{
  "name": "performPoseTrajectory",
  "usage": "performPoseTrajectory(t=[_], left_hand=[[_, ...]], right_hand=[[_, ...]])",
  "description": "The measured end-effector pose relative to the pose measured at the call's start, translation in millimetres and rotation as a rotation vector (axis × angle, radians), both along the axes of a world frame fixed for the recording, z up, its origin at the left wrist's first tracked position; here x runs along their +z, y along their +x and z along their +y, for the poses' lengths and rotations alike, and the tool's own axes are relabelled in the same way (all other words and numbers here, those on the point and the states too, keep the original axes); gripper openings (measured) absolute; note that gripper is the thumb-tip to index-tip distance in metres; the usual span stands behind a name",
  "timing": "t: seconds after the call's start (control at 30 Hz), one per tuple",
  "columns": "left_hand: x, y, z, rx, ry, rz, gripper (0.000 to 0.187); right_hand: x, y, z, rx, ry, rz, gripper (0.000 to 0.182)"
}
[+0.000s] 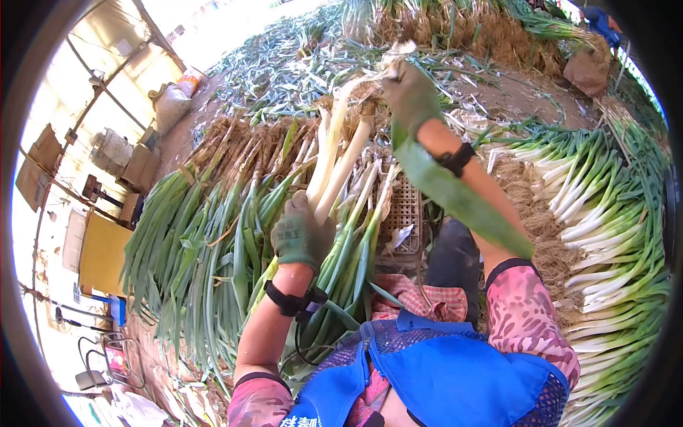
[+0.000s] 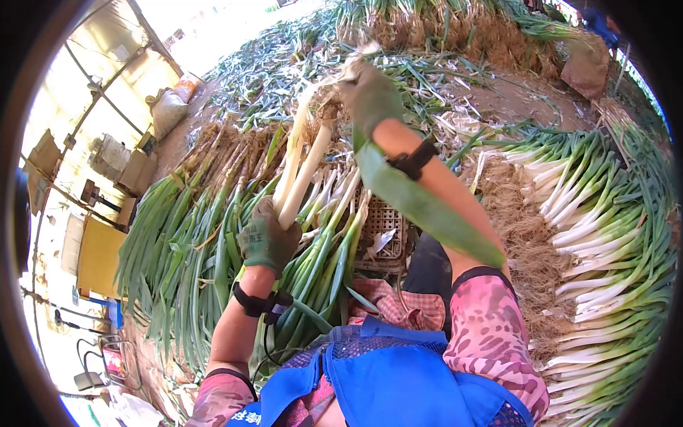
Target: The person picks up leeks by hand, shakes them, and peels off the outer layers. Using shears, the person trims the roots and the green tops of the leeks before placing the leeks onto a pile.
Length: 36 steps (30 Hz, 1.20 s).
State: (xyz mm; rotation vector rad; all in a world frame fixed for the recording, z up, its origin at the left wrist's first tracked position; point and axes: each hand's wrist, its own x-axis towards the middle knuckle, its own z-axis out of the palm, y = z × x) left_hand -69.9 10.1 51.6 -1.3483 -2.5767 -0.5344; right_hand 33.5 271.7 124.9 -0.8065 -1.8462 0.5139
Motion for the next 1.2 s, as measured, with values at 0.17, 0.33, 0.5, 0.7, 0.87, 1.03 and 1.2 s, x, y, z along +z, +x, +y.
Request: performPoseTrajectory(t=[0.17, 0.33, 0.5, 0.7, 0.87, 1.03, 1.2], left_hand=[[-4.9, 1.9, 3.3, -0.007, -0.012, 0.009, 0.047], [-6.2, 4.6, 2.8, -0.009, -0.018, 0.028, 0.048], [-2.3, 4.8, 4.3, -0.021, -0.051, -0.064, 0.048], [20.6, -40.5, -23.3, -0.23, 0.025, -0.726, 0.046], [16.4, -44.0, -21.4, -0.245, 0.066, -0.775, 0.044], [24.5, -26.8, -17.3, -0.154, -0.008, -0.601, 0.047], [22.4, -21.1, -15.9, -0.094, 0.003, -0.396, 0.049]], right_hand=[[34.6, 19.9, -2.7, 0.411, -0.162, -0.009, 0.02], [30.1, 9.5, 0.9, 0.424, -0.167, -0.609, 0.019], [18.8, 13.9, -19.1, 0.104, 0.237, -0.669, 0.024], [4.4, 50.0, 91.6, 0.05, 0.083, 0.043, 0.023], [11.4, 57.9, 28.0, 0.819, -0.469, 0.258, 0.029], [-16.8, 9.5, -27.0, 0.933, -0.395, -0.145, 0.023], [5.3, 6.9, -65.1, 0.533, -0.39, -0.208, 0.032]])
